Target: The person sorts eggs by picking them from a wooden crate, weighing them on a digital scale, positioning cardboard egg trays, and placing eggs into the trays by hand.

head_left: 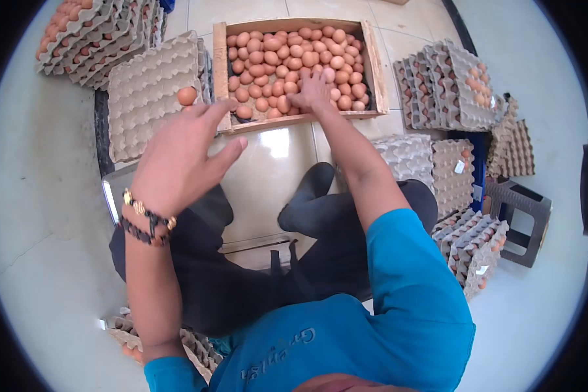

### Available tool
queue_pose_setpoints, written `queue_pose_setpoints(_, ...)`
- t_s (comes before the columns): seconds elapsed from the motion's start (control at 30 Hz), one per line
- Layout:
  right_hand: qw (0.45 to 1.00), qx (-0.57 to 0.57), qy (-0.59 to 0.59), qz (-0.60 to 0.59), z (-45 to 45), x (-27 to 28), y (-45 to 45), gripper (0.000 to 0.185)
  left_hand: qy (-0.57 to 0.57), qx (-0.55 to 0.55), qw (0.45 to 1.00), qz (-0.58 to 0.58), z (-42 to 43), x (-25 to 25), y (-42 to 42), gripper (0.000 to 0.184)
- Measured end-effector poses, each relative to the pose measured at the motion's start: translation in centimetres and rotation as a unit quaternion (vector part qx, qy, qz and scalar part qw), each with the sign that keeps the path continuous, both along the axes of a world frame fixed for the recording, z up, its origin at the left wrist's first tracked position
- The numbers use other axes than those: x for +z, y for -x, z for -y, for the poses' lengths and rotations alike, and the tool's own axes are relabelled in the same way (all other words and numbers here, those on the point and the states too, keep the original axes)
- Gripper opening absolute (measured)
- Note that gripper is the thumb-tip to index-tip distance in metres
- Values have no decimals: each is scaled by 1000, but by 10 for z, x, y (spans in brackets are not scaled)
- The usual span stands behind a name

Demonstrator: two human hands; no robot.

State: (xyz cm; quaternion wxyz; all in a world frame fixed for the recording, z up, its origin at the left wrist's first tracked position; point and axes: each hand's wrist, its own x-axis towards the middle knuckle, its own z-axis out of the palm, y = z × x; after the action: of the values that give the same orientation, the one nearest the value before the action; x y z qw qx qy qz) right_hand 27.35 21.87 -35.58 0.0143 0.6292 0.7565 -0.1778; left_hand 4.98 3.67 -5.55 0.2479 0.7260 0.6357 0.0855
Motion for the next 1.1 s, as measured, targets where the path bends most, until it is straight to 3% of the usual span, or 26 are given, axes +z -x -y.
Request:
queue_pose_setpoints(0.1,998,52,35,31,7,-8,21,77,48,1,998,-38,5,-1,7,48)
queue_pose_setpoints(0.37,999,16,36,8,15,-21,30,86,28,11,999,-14,11,-3,10,46)
queue_pose_setpoints(0.63,997,71,1,22,11,-32,25,87,15,1,999,-42,17,-7,10,44)
queue_pose_setpoints(1.1,999,31,-17,-24,6,-45,22,88,0,-16,998,-53,22,-12,3,44)
